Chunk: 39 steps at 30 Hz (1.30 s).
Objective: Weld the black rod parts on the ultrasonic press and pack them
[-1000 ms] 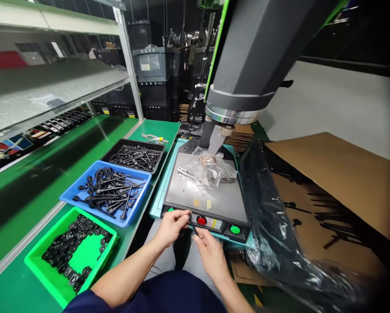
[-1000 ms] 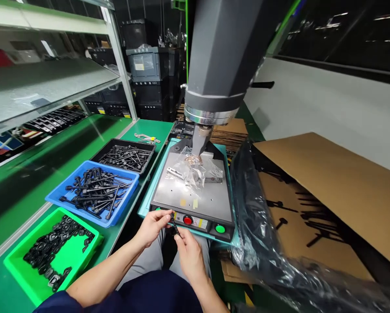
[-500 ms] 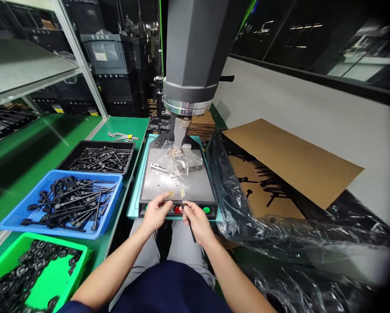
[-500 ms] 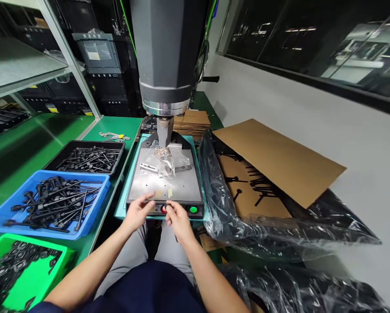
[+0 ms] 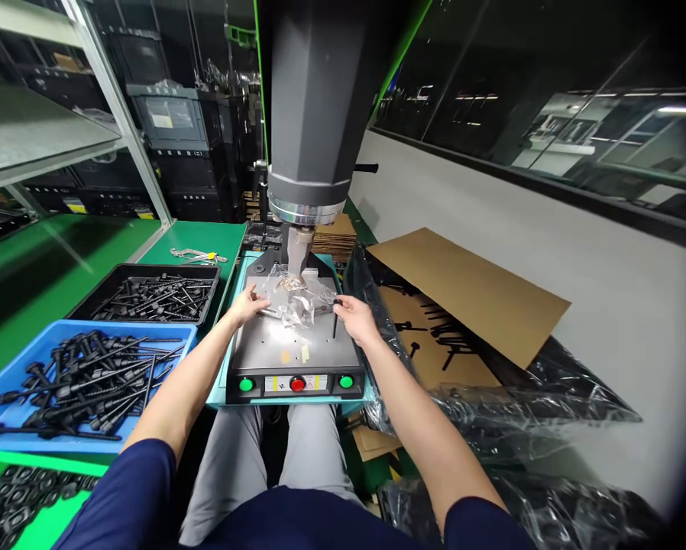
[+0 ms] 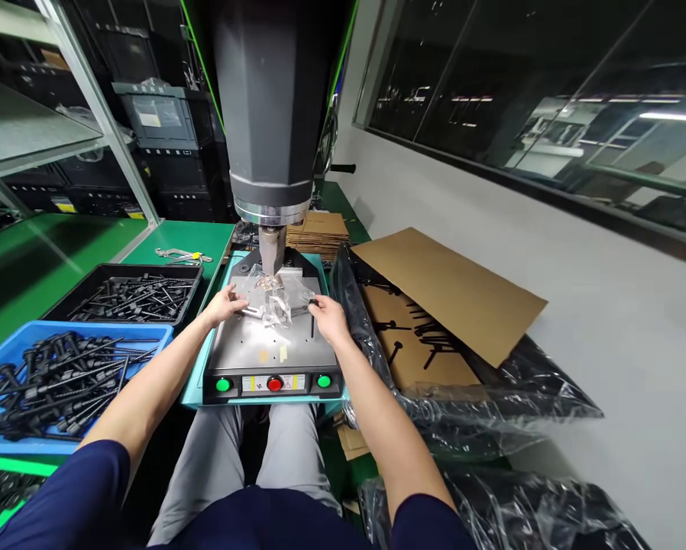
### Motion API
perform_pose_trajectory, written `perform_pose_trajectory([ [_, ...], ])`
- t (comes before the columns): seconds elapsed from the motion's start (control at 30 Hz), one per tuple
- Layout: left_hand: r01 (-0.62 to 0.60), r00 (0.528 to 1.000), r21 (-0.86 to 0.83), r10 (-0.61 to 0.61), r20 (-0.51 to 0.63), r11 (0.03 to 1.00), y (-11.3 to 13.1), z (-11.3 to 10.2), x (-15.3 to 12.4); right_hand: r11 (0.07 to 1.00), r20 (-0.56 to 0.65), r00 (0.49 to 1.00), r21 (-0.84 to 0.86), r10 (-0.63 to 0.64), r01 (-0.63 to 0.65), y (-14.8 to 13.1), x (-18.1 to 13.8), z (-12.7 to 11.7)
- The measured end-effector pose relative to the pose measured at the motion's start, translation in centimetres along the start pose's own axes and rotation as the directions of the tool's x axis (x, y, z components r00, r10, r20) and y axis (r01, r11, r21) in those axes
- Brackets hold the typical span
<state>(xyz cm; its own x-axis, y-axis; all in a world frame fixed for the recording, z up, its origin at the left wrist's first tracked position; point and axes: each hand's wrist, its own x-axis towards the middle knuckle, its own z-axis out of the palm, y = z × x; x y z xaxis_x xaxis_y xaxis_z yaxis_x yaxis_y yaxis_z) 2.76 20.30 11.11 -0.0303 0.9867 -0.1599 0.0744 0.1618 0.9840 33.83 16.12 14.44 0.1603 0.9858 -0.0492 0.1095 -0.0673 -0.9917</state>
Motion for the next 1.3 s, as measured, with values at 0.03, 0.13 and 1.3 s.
perform_pose_trajectory([
  [0.03, 0.034, 0.999, -0.068, -0.032, 0.019, 0.997, 0.1, 0.0, 0.0, 0.998, 0.044, 0.998, 0.009, 0.054, -0.054, 0.4, 0.4, 0.6],
  [0.13, 0.084, 0.995, -0.156, -0.073, 0.073, 0.984, 1.0, -0.1, -0.7, 0.982, 0.191, 0.969, 0.065, 0.16, -0.175, 1.3, 1.0, 2.3],
  [1.3, 0.173, 0.976, -0.448, -0.091, 0.198, 0.877, 4.5, 0.2, -2.0, 0.98, 0.283, 0.943, -0.044, -0.173, 0.193, -2.1, 6.3, 8.9],
])
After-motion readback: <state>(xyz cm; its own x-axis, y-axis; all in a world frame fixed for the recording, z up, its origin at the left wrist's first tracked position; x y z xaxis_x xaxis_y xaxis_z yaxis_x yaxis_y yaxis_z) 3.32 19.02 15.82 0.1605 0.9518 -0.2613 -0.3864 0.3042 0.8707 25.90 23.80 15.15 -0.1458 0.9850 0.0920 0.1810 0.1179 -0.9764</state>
